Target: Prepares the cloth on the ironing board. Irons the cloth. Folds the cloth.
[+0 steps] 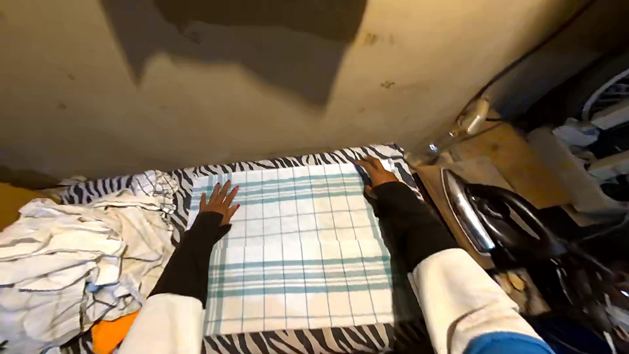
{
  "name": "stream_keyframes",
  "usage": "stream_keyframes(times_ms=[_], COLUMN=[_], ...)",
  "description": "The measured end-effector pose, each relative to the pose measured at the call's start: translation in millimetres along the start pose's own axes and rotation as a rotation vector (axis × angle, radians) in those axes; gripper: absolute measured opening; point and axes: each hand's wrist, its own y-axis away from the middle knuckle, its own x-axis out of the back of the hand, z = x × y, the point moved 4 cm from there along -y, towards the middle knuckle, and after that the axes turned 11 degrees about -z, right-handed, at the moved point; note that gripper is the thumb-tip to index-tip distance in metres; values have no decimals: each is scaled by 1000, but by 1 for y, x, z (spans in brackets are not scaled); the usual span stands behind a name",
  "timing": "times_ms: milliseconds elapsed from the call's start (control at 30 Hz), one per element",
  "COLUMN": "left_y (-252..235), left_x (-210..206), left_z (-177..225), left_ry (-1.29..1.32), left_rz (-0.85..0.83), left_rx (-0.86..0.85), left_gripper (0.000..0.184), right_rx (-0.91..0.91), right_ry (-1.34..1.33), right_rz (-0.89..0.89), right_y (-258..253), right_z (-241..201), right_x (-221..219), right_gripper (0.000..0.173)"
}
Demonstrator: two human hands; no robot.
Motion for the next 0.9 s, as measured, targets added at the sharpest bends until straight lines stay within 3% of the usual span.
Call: stream_keyframes(times_ms=[100,200,300,400,533,700,800,900], left_y=[-27,-35,-6,59,139,177,183,186], left_x=[27,61,89,102,62,-7,-8,6], left_z=[-21,-27,-28,-23,-18,-27,-34,-40], left_ry=[-10,-54,-148,-182,-130,-66,-4,73], left_rz=[-10,-73,-10,211,219,74,114,215], left_rx=[137,106,-102,-313,-270,-244,-219,-151], left_gripper=[49,50,31,21,26,16,19,23], right_rx=[-180,-135,-24,54,74,100,69,92], right_ry=[-4,60,23,-38,-106,-94,-50,-79], right_rz=[-140,-139,7,170,209,144,171,322], right_y=[-17,-2,53,128,192,202,205,220], right_z=[15,32,33,28,30,48,49,52], right_x=[12,21,41,38,8,-31,-23,-2], right_gripper=[63,41,31,25,20,21,20,22])
